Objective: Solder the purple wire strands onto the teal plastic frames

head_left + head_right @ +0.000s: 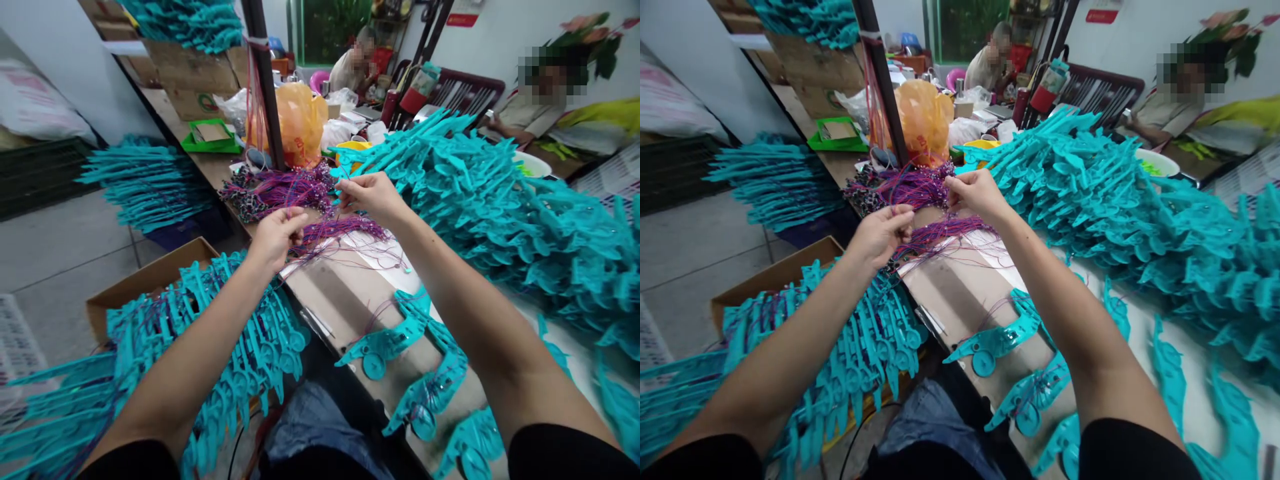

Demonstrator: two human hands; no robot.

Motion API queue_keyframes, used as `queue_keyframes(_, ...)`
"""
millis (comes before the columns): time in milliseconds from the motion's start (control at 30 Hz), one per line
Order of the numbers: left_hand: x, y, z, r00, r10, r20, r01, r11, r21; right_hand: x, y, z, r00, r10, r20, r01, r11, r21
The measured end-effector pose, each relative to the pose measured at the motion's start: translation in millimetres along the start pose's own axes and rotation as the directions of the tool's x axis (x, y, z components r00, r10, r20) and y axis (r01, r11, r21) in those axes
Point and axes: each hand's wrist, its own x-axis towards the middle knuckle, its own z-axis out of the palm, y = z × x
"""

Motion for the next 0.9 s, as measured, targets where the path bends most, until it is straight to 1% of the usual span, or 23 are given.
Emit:
queue_keyframes(67, 5, -13, 7.8, 0.999, -0.04, 0.0, 0.04, 0.995, 0.09, -5, -3, 4, 1.0, -0.001, 0.008, 0.001, 1.0, 0.011)
queue_keyframes(100, 8, -17, 11.9, 0.999, -0.039, 0.016, 0.037, 0.989, 0.145, -8, -4, 6, 1.0, -0.003, 0.013, 0.003, 1.0, 0.014)
queue_keyframes(200, 17, -24, 23.1, 0.993, 0.013, 0.113, -0.048, 0.946, 0.32, -14, -6, 14, 0.999, -0.022, 0.041, 0.021, 1.0, 0.023)
queue_keyframes(267, 22, -25, 27.7, 0.985, 0.052, 0.162, -0.113, 0.912, 0.393, -18, -6, 18, 0.997, -0.041, 0.062, 0.039, 0.998, 0.043)
queue_keyframes(333, 25, -24, 29.1, 0.984, 0.069, 0.166, -0.132, 0.906, 0.402, -22, -3, 19, 0.996, -0.069, 0.05, 0.065, 0.996, 0.064)
queue_keyframes(400, 24, -22, 28.1, 0.988, 0.049, 0.145, -0.1, 0.924, 0.368, -26, 4, 16, 0.995, -0.104, 0.0, 0.103, 0.993, 0.054)
queue_keyframes(433, 23, -21, 27.0, 0.991, 0.032, 0.131, -0.076, 0.934, 0.35, -28, 10, 14, 0.993, -0.114, -0.011, 0.115, 0.993, 0.02)
queue_keyframes(500, 21, -19, 24.6, 0.995, 0.003, 0.102, -0.036, 0.943, 0.33, -34, 23, 8, 0.994, -0.096, 0.042, 0.1, 0.989, -0.111)
queue_keyframes(567, 21, -18, 22.6, 0.996, -0.005, 0.088, -0.025, 0.943, 0.332, -39, 37, 4, 0.993, -0.045, 0.105, 0.071, 0.962, -0.264)
queue_keyframes(633, 21, -18, 21.5, 0.996, 0.01, 0.087, -0.04, 0.934, 0.355, -44, 49, 2, 0.996, -0.032, 0.079, 0.057, 0.942, -0.332)
queue_keyframes(733, 19, -19, 21.9, 0.993, 0.015, 0.115, -0.063, 0.904, 0.422, -51, 59, 3, 0.998, -0.057, -0.005, 0.053, 0.958, -0.283)
queue_keyframes(833, 15, -18, 24.2, 0.988, -0.017, 0.152, -0.054, 0.891, 0.451, -56, 59, 5, 1.0, -0.005, 0.016, 0.007, 0.984, -0.176)
queue_keyframes(900, 13, -17, 25.7, 0.982, -0.073, 0.177, -0.011, 0.901, 0.434, -59, 57, 6, 0.998, 0.048, 0.047, -0.044, 0.995, -0.088)
